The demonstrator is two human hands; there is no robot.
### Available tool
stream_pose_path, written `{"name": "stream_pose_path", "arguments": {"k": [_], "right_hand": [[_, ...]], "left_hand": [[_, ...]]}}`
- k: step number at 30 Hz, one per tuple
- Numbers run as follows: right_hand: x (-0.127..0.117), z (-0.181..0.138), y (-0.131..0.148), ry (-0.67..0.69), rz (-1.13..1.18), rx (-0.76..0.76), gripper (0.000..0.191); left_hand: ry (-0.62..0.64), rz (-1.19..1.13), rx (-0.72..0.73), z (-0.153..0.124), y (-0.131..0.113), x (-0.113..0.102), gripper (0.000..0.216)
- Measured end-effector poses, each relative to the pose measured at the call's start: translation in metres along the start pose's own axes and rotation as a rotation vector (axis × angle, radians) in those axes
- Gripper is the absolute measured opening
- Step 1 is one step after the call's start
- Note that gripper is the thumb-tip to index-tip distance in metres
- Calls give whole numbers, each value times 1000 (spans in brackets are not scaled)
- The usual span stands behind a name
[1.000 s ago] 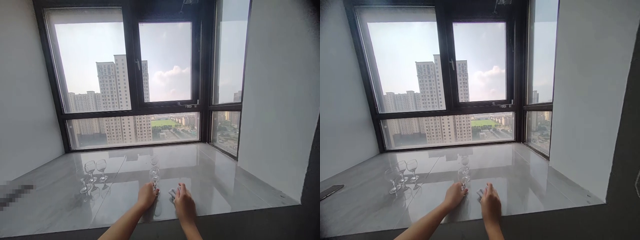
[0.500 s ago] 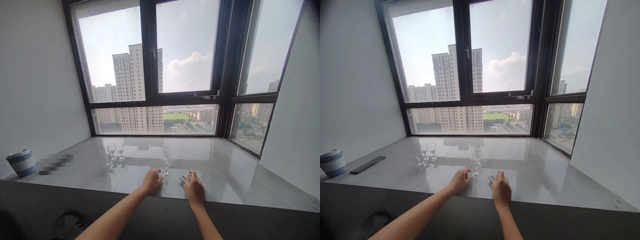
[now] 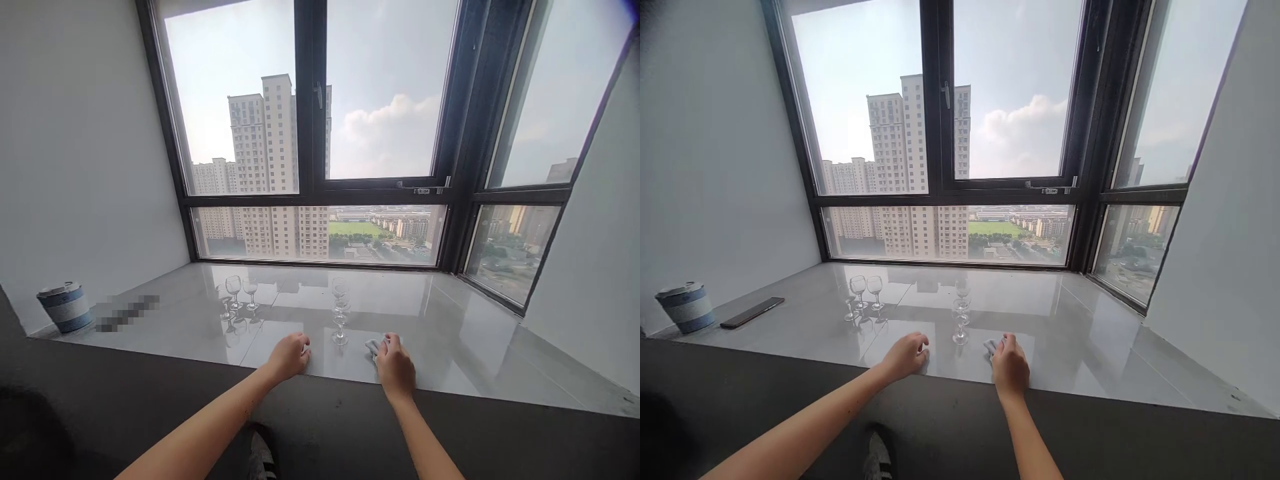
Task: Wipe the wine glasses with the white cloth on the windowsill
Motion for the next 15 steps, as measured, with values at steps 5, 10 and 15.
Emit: {"name": "stream_pose_path", "arguments": {"k": [5, 10, 15], "right_hand": [[2, -1, -1, -7, -27, -26, 29], [2, -1, 0, 8, -32, -26, 34], [2, -2, -1, 24, -21, -21, 38]], "left_hand": [[-106, 62, -43, -16, 27, 0, 19], [-213, 79, -102, -28, 36, 4, 16], [-214, 11, -93, -27, 37, 6, 15]]}}
Point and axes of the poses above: each hand's wrist, its own z-axis towards the middle knuckle, its own x-axis out of the palm, y = z × x, the point moved 4 cm from there along z, towards the middle knuckle, and after that the axes turned 3 degrees about -x, right-handed, at the moved point
